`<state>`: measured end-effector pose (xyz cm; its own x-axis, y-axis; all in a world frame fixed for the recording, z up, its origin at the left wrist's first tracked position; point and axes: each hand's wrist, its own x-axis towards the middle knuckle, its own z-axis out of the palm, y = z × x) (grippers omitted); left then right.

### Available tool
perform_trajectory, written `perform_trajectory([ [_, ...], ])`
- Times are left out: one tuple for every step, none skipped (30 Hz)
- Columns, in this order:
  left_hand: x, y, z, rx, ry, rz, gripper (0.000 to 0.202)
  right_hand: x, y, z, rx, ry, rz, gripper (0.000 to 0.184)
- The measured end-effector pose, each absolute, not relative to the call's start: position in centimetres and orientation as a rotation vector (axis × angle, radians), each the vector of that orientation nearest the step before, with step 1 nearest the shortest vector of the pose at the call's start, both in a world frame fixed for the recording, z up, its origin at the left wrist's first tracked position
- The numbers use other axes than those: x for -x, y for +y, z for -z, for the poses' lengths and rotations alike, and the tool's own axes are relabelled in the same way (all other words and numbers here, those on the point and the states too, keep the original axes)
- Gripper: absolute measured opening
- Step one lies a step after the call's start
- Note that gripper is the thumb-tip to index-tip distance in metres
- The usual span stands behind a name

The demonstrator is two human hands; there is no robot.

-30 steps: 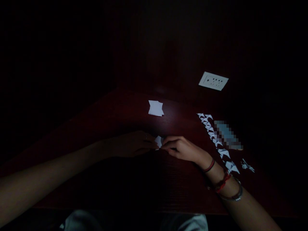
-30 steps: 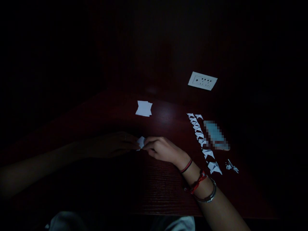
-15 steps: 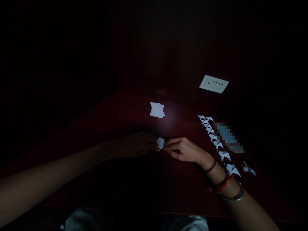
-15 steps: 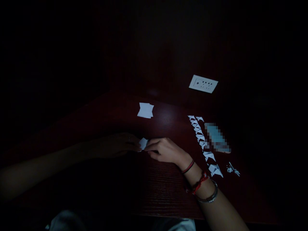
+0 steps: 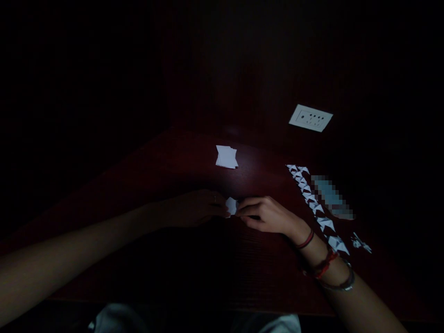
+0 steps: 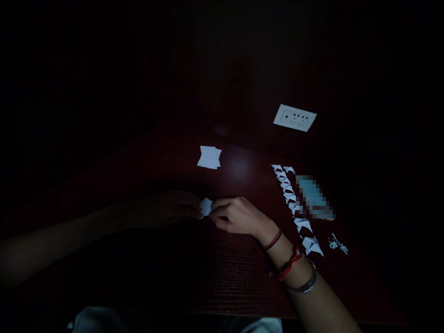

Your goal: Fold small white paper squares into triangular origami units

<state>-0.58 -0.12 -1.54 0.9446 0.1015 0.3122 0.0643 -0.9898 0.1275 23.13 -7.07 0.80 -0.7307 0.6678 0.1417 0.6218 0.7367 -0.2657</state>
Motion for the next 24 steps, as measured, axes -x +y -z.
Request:
perform_trajectory([
  [0.61, -0.08, 1.58, -2.985, 0.122, -0.494, 0.036, -23.19, -7.03, -0.83, 1.017, -2.709, -0.303, 0.022],
  [0.63, -0.02, 1.64, -2.986, 0.114, -0.502, 0.036, -23.25, -6.99, -0.85, 1.015, -2.707, -0.313, 0.021],
  [0.66, 0.04, 1.71, -2.986, 0.107, -0.510, 0.036, -23.30, -6.96, -0.88, 1.015, -2.707, -0.322, 0.021],
  [0.68, 0.11, 1.79, -2.984, 0.103, -0.516, 0.037, -23.33, -6.94, -0.91, 1.017, -2.706, -0.331, 0.021],
  [0.70, 0.16, 1.86, -2.983, 0.107, -0.522, 0.037, -23.34, -6.93, -0.93, 1.020, -2.706, -0.339, 0.021],
  [0.72, 0.20, 1.90, -2.984, 0.113, -0.522, 0.037, -23.35, -6.92, -0.94, 1.023, -2.703, -0.344, 0.021],
  [0.72, 0.21, 1.91, -2.985, 0.121, -0.520, 0.037, -23.35, -6.93, -0.95, 1.027, -2.697, -0.350, 0.021],
  [0.73, 0.20, 1.90, -2.987, 0.129, -0.514, 0.037, -23.34, -6.95, -0.96, 1.026, -2.689, -0.356, 0.021],
  [0.73, 0.17, 1.86, -2.992, 0.130, -0.507, 0.037, -23.33, -6.98, -0.96, 1.024, -2.678, -0.361, 0.022],
  [0.73, 0.13, 1.81, -2.997, 0.134, -0.504, 0.038, -23.32, -7.00, -0.95, 1.020, -2.666, -0.366, 0.022],
  [0.72, 0.08, 1.75, -3.001, 0.133, -0.502, 0.038, -23.31, -7.03, -0.95, 1.017, -2.653, -0.366, 0.023],
  [0.72, 0.04, 1.69, -3.003, 0.130, -0.507, 0.038, -23.31, -7.06, -0.94, 1.015, -2.646, -0.363, 0.025],
  [0.72, 0.00, 1.62, -3.003, 0.130, -0.514, 0.038, -23.30, -7.09, -0.93, 1.016, -2.644, -0.358, 0.026],
  [0.72, -0.03, 1.57, -3.001, 0.128, -0.520, 0.037, -23.30, -7.11, -0.92, 1.020, -2.646, -0.346, 0.027],
  [0.71, -0.05, 1.51, -2.999, 0.128, -0.520, 0.037, -23.29, -7.12, -0.90, 1.027, -2.655, -0.334, 0.028],
  [0.70, -0.06, 1.48, -3.000, 0.130, -0.515, 0.036, -23.29, -7.13, -0.89, 1.032, -2.667, -0.322, 0.028],
  [0.70, -0.05, 1.46, -3.004, 0.126, -0.509, 0.035, -23.28, -7.13, -0.87, 1.038, -2.680, -0.310, 0.028],
  [0.68, -0.03, 1.47, -3.014, 0.123, -0.508, 0.035, -23.27, -7.13, -0.85, 1.042, -2.689, -0.298, 0.027],
  [0.67, 0.00, 1.51, -3.027, 0.116, -0.508, 0.034, -23.26, -7.13, -0.84, 1.044, -2.697, -0.287, 0.027],
  [0.65, 0.04, 1.56, -3.039, 0.110, -0.510, 0.034, -23.25, -7.13, -0.83, 1.044, -2.704, -0.280, 0.027],
  [0.64, 0.07, 1.64, -3.049, 0.105, -0.511, 0.035, -23.24, -7.13, -0.83, 1.045, -2.710, -0.274, 0.027],
  [0.63, 0.11, 1.71, -3.056, 0.095, -0.513, 0.035, -23.22, -7.13, -0.85, 1.046, -2.714, -0.267, 0.027],
  [0.61, 0.13, 1.78, -3.060, 0.089, -0.515, 0.036, -23.20, -7.14, -0.88, 1.049, -2.718, -0.261, 0.027],
  [0.61, 0.15, 1.83, -3.061, 0.088, -0.513, 0.037, -23.19, -7.16, -0.92, 1.053, -2.724, -0.256, 0.027],
])
